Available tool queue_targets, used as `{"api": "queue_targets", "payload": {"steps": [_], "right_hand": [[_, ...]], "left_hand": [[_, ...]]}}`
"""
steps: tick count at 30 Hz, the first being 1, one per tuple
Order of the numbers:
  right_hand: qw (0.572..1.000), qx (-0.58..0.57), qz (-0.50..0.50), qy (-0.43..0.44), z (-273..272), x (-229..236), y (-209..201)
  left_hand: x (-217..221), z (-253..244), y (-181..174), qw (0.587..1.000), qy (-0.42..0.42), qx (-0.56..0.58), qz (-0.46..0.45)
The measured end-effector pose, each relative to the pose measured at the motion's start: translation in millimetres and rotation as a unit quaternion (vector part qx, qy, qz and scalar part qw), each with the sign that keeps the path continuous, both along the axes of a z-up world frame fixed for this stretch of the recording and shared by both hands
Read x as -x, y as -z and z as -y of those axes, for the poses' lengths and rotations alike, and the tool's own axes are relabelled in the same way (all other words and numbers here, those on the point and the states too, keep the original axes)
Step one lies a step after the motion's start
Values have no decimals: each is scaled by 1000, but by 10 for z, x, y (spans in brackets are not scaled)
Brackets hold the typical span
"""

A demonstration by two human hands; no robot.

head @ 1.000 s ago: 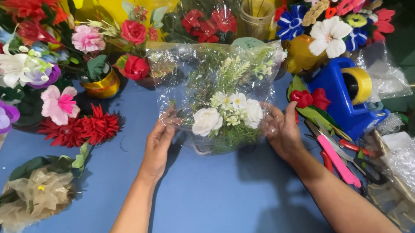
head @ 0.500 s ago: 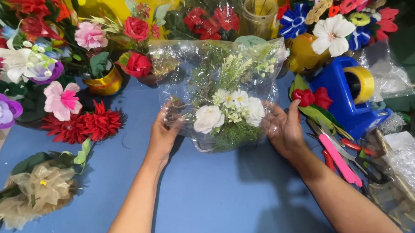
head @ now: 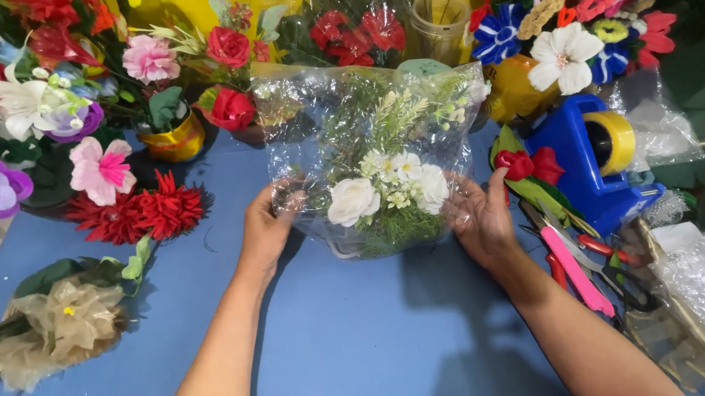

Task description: Wrapping a small bouquet of white flowers in clear plastic film and securing it with adhesive tape.

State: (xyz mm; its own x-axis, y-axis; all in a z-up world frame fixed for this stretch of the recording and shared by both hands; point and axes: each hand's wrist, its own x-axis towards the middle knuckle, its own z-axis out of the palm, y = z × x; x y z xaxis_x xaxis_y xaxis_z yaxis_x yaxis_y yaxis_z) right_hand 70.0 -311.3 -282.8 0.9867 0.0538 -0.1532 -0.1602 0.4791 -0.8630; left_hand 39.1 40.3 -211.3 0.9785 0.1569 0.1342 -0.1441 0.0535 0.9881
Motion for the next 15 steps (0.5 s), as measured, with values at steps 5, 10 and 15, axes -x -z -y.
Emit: {"api": "queue_targets", "payload": {"steps": [5, 10, 15], "right_hand": [[1000, -7, 0, 0, 34, 0, 5], [1000, -14, -5, 1, -2, 15, -48], [1000, -21, -11, 3, -48, 19, -91]], "left_hand": [[62, -141, -369, 998, 16, -18, 63], [-77, -161, -556, 992, 61, -30, 104], [-192, -145, -563, 985, 12, 28, 170]]}}
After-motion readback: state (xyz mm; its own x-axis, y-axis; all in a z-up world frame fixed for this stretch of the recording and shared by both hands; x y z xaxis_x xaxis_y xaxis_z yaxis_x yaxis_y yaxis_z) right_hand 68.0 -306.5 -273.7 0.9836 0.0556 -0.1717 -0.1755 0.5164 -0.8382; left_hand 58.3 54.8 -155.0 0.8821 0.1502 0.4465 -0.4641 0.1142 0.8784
